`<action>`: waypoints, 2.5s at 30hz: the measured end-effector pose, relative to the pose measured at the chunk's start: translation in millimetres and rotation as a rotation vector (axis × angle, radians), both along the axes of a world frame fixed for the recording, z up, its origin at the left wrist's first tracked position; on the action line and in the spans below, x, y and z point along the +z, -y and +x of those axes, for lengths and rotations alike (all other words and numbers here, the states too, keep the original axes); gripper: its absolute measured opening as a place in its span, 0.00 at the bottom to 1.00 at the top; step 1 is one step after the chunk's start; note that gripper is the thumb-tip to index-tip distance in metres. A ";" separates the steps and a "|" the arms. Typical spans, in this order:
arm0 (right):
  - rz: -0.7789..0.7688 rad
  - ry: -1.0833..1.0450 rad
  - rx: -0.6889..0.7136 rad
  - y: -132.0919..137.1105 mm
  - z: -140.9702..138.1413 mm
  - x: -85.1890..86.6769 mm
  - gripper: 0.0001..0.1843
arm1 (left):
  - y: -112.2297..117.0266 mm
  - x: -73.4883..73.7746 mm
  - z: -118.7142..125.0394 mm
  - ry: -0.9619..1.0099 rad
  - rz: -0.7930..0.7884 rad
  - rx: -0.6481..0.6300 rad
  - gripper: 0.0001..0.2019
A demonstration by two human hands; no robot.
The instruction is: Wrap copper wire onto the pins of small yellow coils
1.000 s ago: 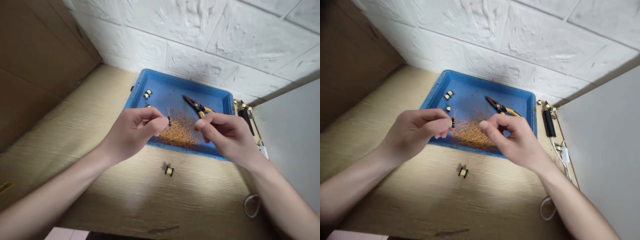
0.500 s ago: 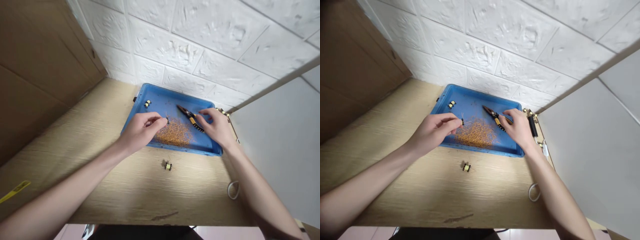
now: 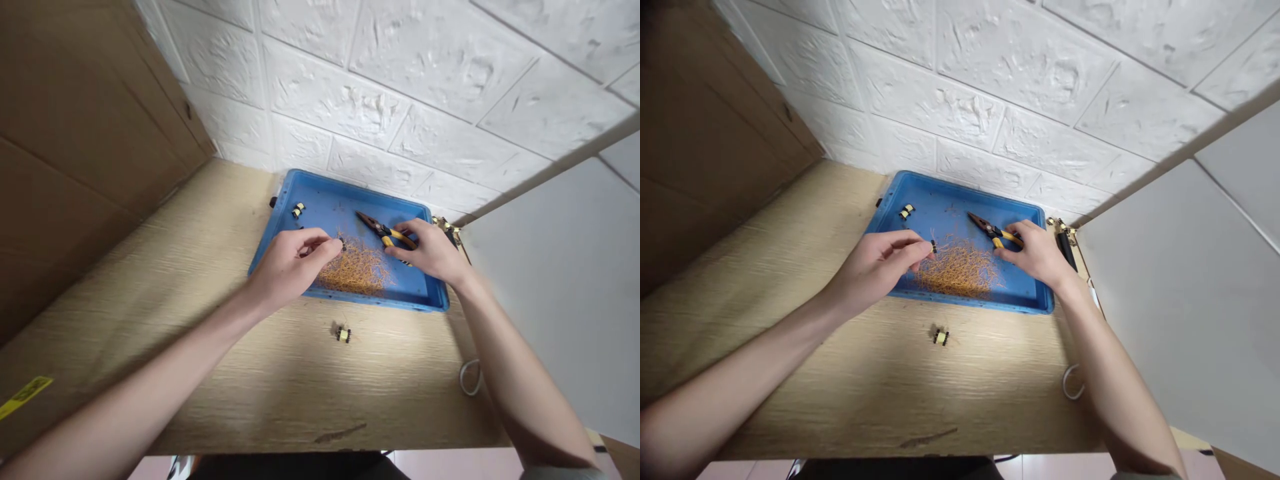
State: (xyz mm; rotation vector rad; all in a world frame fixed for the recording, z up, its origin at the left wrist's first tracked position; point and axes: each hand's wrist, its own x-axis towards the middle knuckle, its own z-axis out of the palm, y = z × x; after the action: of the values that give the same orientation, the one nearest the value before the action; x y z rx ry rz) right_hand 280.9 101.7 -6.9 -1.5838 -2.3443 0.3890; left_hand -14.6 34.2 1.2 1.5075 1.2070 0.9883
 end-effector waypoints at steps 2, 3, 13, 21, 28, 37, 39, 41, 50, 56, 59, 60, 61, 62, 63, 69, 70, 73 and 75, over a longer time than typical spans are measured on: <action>-0.012 -0.014 0.023 1.3 0.0 -0.7 0.23 | 0.0 1.0 0.4 0.002 -0.010 0.006 0.17; -0.015 -0.026 0.024 2.2 -0.1 -1.3 0.24 | 0.0 1.6 0.5 0.003 -0.014 0.011 0.16; -0.066 -0.319 -0.118 10.0 -3.9 0.9 0.20 | 1.8 5.1 -0.5 0.013 -0.044 0.031 0.14; -0.341 -0.686 -0.098 34.8 -17.6 24.6 0.32 | 2.1 8.4 -0.1 0.045 -0.068 0.053 0.14; -0.629 -0.936 -0.079 59.3 -42.3 18.1 0.34 | 0.4 7.4 -1.4 0.078 -0.091 0.068 0.14; -0.751 -1.218 -0.191 64.6 -26.9 20.5 0.19 | 13.2 14.2 0.2 0.097 -0.026 -0.060 0.11; -0.740 -1.173 -0.208 67.7 -22.5 18.1 0.15 | 17.9 15.4 1.5 0.069 -0.030 -0.085 0.11; -0.736 -1.187 -0.217 71.0 -19.7 14.8 0.12 | 21.1 16.1 2.4 0.045 -0.046 -0.093 0.11; -0.736 -1.278 -0.036 81.5 -11.7 5.9 0.23 | 23.1 18.6 3.2 0.061 -0.051 -0.029 0.09; -0.692 -1.118 -0.015 95.7 4.5 10.4 0.15 | 25.4 27.3 4.0 0.109 -0.045 0.027 0.09; -0.629 -0.932 0.085 101.2 3.4 19.5 0.17 | 26.2 29.5 4.7 0.139 -0.032 0.055 0.08; -0.595 -0.869 0.133 102.2 0.8 23.2 0.19 | 26.6 29.7 5.0 0.154 -0.026 0.070 0.07; -0.573 -0.816 0.178 102.9 -2.4 26.7 0.21 | 27.0 29.8 5.2 0.169 -0.018 0.086 0.06; -0.555 -0.780 0.202 103.6 -5.9 29.9 0.20 | 27.6 29.9 5.5 0.185 -0.010 0.102 0.05; -0.552 -0.753 0.212 104.2 -9.3 32.6 0.20 | 28.2 30.0 5.7 0.200 -0.001 0.115 0.05; -0.639 -0.665 0.229 109.6 -19.4 38.0 0.17 | 30.2 31.9 5.3 0.233 0.034 0.133 0.06; -0.651 -0.663 0.226 110.8 -19.6 38.2 0.16 | 30.2 32.0 4.8 0.235 0.035 0.129 0.06; -0.702 -0.683 0.215 114.6 -19.8 39.2 0.14 | 29.7 31.2 4.0 0.244 0.039 0.113 0.07; -0.746 -0.693 0.229 117.0 -20.0 40.2 0.13 | 29.3 30.6 4.5 0.246 0.042 0.098 0.07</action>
State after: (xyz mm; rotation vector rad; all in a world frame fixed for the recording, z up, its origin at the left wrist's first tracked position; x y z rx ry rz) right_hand 260.9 -15.3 33.3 -1.1091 -1.8888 1.7040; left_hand -10.1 4.9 31.8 1.3234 1.0971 1.2329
